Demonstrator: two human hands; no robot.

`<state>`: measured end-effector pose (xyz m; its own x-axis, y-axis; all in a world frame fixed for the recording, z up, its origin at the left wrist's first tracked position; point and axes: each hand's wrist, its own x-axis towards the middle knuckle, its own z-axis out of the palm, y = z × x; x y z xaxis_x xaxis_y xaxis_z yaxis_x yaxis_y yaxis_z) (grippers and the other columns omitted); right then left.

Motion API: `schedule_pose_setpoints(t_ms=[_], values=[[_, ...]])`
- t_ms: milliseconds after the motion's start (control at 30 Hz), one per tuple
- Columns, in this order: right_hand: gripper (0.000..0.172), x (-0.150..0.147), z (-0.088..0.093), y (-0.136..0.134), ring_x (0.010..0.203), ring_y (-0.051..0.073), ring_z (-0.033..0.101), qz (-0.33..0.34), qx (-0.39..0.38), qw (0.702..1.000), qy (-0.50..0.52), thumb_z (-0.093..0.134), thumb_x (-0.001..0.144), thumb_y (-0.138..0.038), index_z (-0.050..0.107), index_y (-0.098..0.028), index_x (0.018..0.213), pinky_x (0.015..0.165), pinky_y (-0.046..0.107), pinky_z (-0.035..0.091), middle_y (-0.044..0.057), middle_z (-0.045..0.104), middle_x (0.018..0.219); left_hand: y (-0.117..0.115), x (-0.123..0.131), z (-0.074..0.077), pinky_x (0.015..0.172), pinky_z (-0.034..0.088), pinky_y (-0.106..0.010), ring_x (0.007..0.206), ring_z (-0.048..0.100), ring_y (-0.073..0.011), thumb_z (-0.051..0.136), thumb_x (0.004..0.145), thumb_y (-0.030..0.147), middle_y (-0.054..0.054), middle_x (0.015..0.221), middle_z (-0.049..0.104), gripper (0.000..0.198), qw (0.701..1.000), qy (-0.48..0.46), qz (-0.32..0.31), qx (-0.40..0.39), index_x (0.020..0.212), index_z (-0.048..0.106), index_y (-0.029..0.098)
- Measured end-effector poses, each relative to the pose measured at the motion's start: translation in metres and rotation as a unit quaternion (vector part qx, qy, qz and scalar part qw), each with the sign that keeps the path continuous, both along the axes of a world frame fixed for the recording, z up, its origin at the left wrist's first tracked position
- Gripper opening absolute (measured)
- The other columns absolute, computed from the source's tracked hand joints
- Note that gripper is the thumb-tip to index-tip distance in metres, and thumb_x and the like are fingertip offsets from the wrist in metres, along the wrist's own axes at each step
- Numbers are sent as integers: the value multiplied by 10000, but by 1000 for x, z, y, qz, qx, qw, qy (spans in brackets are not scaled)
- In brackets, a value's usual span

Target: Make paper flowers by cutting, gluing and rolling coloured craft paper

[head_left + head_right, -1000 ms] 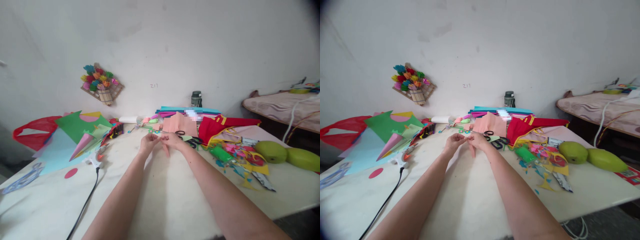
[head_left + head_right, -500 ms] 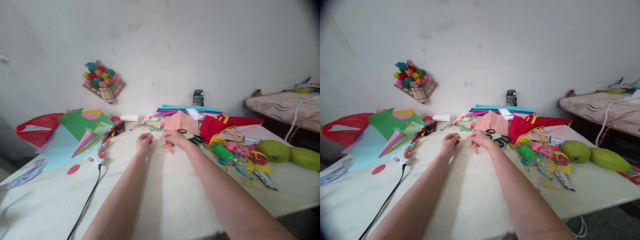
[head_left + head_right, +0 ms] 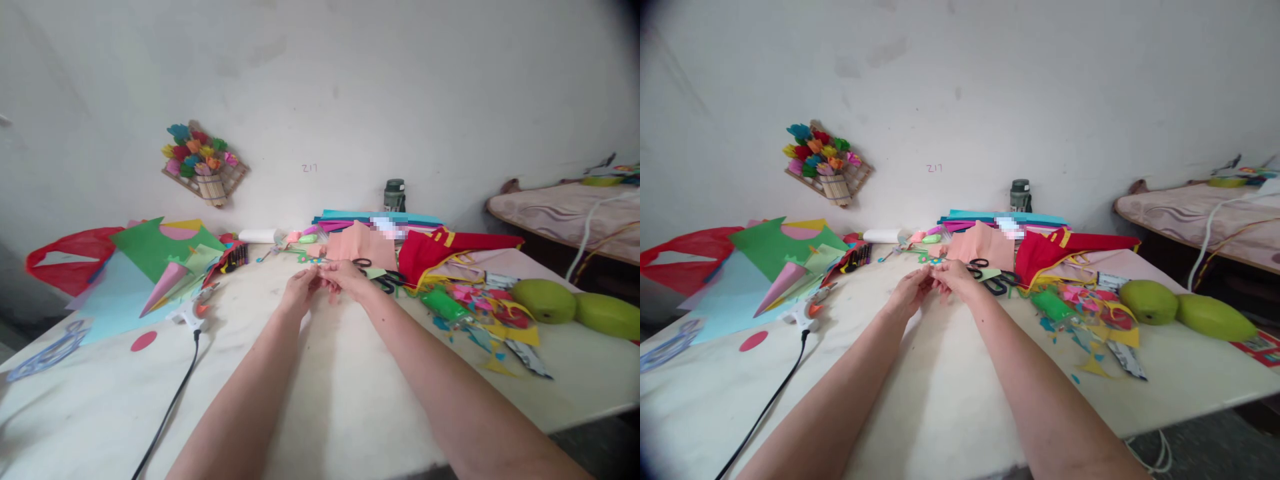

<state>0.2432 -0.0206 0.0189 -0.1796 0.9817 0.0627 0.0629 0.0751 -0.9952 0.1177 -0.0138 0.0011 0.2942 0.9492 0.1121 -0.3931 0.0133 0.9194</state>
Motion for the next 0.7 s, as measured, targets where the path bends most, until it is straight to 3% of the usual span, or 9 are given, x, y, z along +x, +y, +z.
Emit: schedule_pose_setpoints(t_ms=[167, 267, 467, 700], values=[[323, -4, 3, -5, 309, 34, 416, 4, -20, 1000, -17, 659, 649, -397, 479, -150, 546, 290, 146, 291, -31, 546, 461, 9, -6, -4, 732, 459, -243, 688, 607, -111, 644, 665, 268, -50, 765, 647, 171, 993, -75, 81, -46, 731, 587, 121], [320, -2, -2, -2, 315, 39, 440, 14, -25, 999, -35, 663, 643, -394, 488, -147, 539, 295, 145, 301, -20, 567, 470, 10, -7, -3, 772, 461, -271, 756, 623, -136, 614, 694, 248, -57, 760, 652, 154, 986, -99, 123, -47, 781, 577, 126], [210, 3, -8, 3, 312, 45, 460, 74, -37, 994, -66, 624, 684, -258, 540, -115, 555, 289, 135, 272, -9, 568, 443, 16, -15, 2, 748, 476, -279, 746, 633, -137, 560, 739, 214, -52, 736, 650, 118, 970, -132, 201, -35, 826, 542, 136], [272, 11, 4, -8, 338, 58, 495, 158, -74, 975, -140, 626, 671, -339, 540, -117, 538, 300, 133, 286, -9, 567, 444, 23, -31, 5, 687, 482, -252, 685, 622, -116, 525, 767, 224, -26, 684, 616, 78, 951, -154, 266, -41, 812, 513, 161]])
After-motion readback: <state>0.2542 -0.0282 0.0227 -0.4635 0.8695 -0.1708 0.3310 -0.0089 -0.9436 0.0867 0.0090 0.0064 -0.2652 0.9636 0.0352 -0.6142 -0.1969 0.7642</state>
